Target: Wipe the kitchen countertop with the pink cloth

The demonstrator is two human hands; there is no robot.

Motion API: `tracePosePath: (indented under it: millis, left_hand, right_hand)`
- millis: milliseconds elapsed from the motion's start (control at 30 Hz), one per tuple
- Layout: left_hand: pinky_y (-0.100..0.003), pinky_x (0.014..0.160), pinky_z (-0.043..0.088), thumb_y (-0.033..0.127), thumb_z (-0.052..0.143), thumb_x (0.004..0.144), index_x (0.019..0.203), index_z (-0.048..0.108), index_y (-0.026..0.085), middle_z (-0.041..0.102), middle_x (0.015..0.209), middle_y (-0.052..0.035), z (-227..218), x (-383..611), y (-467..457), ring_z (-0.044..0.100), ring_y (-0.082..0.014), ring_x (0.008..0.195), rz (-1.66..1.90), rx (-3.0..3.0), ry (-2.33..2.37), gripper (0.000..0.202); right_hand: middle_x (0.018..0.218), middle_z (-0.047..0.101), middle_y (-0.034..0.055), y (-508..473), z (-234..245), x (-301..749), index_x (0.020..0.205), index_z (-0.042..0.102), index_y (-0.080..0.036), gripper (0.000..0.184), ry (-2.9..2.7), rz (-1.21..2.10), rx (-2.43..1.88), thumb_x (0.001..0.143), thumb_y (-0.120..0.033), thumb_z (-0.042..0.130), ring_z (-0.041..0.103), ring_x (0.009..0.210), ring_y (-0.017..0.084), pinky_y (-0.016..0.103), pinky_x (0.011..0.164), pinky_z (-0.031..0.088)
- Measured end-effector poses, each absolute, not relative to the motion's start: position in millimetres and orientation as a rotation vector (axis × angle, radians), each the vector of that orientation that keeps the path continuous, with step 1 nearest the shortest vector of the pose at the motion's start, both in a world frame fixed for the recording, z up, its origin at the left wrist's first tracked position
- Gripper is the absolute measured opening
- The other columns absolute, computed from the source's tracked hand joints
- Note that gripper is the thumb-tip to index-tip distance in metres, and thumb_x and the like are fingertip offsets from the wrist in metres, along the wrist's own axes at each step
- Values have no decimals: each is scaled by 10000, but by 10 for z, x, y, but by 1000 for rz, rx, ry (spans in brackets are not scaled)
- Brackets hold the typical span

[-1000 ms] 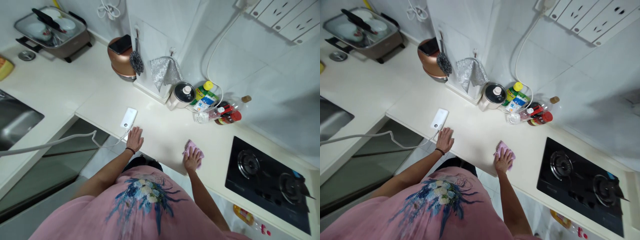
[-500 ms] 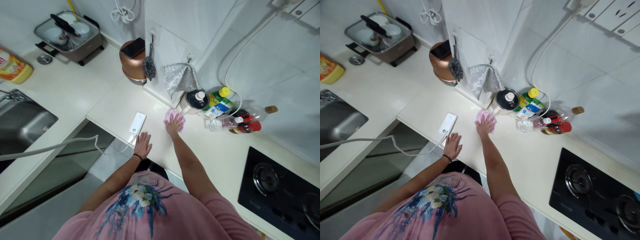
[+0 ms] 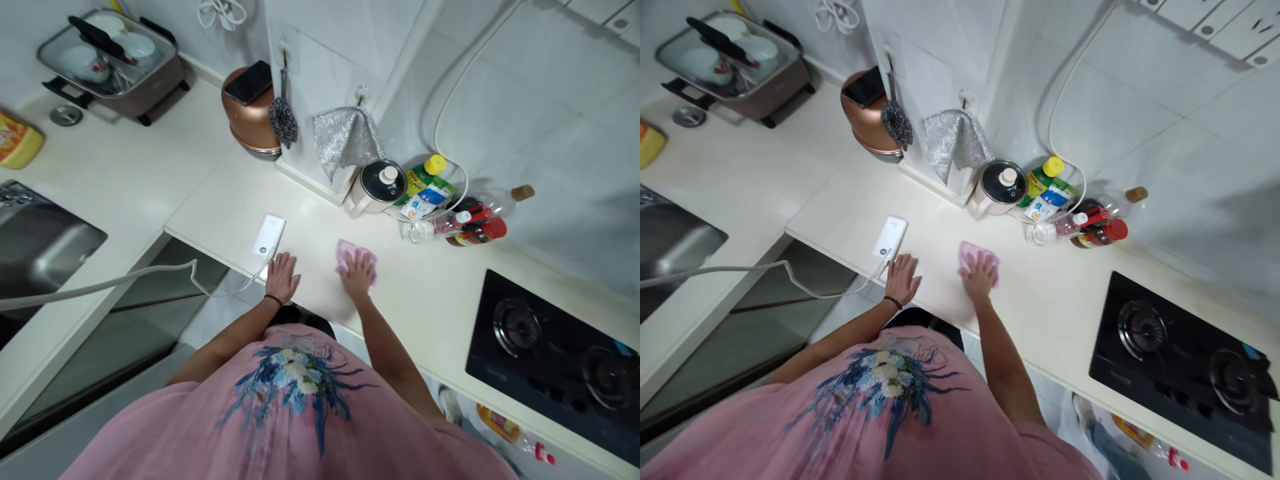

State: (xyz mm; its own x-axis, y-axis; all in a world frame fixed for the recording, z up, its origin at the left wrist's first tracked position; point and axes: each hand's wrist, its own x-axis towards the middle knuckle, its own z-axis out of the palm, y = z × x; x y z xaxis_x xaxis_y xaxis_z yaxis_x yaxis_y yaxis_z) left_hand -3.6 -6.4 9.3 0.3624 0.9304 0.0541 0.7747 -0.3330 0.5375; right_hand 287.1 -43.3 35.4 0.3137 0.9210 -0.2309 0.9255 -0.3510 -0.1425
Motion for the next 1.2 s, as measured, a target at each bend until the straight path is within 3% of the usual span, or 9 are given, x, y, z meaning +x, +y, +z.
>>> tracePosePath:
  millis: [167,300,400,500,633,800,900,1000,1200]
  left_hand:
    - [-586,1355,71,454,405,1065,1659,411,135,330,1753,-164,96,-36,-71,164,-321,1675,526,2220,1480,674]
    - [-578,1357,60,444,399,1062,1671,390,141,325,1757,-156,96,-57,-86,148,-312,1679,535,2207,1466,680]
    - [-584,1356,57,466,403,1056,1669,387,129,319,1758,-164,97,-66,-74,138,-323,1680,530,2201,1444,699]
    - [-598,1354,61,497,420,1045,1682,361,130,313,1760,-168,117,-70,-39,121,-334,1681,515,2204,1411,737]
    - [-613,1343,139,528,405,1039,1673,385,143,339,1749,-163,166,-240,-94,114,-345,1681,462,2271,1188,742]
    - [-579,1303,310,464,360,1054,1620,487,229,472,1672,-136,146,-1064,-500,321,-320,1619,354,2324,901,626]
    - [-608,1251,380,442,344,1054,1622,483,228,574,1559,-178,102,-1533,-712,481,-349,1505,390,2269,1149,623]
    - [-605,1240,394,444,339,1055,1626,474,218,605,1506,-189,92,-1519,-743,529,-353,1450,428,2238,1228,629]
    - [-563,1309,318,423,328,1077,1628,455,202,507,1622,-156,126,-481,-316,351,-309,1597,543,2253,1140,607]
  right_hand:
    - [1814,189,135,-1596,356,3811,1721,237,-320,671,1025,-347,2969,1089,-545,254,120,1669,383,783,1245,199]
    - [1802,209,173,-2105,330,3571,1725,220,-314,672,767,-255,3064,1091,-534,237,136,1664,410,844,1198,212]
    - [1813,177,157,-1894,312,2901,1719,252,-292,669,1109,-326,2906,1090,-516,287,70,1676,401,801,1243,158]
    - [1834,112,78,-1409,339,2179,1711,256,-356,671,1613,-545,2588,1077,-540,373,-2,1683,388,750,1284,86]
    - [1832,125,5,-891,451,1570,1691,308,-401,641,2172,-722,2167,1074,-513,436,12,1691,338,670,1325,-29]
    - [1820,182,-39,-1005,554,1685,1664,376,-410,581,2368,-765,1995,1086,-441,425,52,1693,267,592,1351,-50]
    - [1816,199,-59,-1425,544,2075,1657,379,-434,577,2179,-740,2125,1082,-455,419,59,1692,273,593,1351,-20]
    - [1821,193,-39,-1906,474,2523,1670,352,-427,597,1850,-650,2327,1076,-466,401,63,1690,301,622,1340,33]
    - [1825,179,72,-2858,328,3518,1717,246,-342,646,1193,-421,2716,1083,-467,251,92,1682,337,697,1292,149]
